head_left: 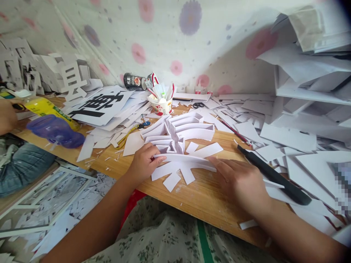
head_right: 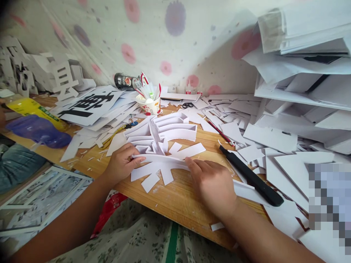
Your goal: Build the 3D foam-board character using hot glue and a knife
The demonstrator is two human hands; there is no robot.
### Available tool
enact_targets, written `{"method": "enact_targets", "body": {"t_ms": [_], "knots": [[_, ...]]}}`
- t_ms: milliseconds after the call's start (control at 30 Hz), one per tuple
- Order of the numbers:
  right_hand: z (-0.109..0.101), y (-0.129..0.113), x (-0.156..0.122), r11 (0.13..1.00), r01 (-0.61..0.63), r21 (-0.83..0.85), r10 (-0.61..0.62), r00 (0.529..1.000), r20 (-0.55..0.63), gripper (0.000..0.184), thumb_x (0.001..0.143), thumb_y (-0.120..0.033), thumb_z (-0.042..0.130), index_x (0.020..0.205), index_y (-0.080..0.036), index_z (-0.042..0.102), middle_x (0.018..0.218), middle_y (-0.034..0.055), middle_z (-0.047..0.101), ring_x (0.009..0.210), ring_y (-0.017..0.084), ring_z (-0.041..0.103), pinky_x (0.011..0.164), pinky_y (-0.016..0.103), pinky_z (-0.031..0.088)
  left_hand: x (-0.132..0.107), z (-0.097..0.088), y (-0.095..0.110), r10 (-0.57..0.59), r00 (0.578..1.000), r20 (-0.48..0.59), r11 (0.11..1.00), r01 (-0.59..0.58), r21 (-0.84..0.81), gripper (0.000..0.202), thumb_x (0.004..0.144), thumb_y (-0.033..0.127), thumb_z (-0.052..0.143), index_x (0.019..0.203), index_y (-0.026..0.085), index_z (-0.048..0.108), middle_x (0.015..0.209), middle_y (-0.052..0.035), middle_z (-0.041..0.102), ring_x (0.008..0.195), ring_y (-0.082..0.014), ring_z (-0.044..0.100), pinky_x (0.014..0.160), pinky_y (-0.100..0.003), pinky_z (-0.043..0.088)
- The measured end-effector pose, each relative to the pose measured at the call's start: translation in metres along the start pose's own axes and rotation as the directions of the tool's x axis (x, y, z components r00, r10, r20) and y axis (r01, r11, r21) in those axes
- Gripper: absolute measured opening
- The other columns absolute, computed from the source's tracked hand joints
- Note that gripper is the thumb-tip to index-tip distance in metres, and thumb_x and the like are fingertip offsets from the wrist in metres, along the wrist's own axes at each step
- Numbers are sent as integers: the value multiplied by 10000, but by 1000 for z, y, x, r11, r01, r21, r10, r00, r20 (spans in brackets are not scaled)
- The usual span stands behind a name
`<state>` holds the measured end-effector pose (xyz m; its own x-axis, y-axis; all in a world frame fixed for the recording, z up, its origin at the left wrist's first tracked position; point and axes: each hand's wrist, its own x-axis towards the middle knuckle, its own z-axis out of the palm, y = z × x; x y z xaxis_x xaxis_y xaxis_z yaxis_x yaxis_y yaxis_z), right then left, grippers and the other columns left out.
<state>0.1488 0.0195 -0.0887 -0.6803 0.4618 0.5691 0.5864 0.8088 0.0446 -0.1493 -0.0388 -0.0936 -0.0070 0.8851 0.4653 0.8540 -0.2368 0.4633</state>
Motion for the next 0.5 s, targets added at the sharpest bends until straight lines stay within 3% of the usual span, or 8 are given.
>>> {"method": "enact_targets", "body": {"t_ms": [233,400,500], "knots": [[-3,-5,0,1000,-6,-6,6,1000,10,327,804,-30,498,1048,-118,698,759,42,751,598,194,680,529,301,453,6,-8,3,-78,988,132,997,75,27,255,838,327,599,648,169,535,694,4,496,647,-130,462,607,-260,338],[-2,-2,0,1000,-23,16,22,999,35,341,793,-34,492,1045,-126,703,826,60,769,623,190,689,544,297,456,13,-14,0,-61,953,296,994,31,107,328,869,366,550,613,166,507,696,-8,469,673,-138,460,638,-268,329],[-1,-2,2,999,-38,17,37,998,56,347,797,-35,494,1055,-131,706,832,64,769,623,194,690,540,298,445,16,-15,0,-50,939,340,992,6,130,344,880,348,533,597,164,469,680,-9,454,671,-141,451,645,-270,324]]}}
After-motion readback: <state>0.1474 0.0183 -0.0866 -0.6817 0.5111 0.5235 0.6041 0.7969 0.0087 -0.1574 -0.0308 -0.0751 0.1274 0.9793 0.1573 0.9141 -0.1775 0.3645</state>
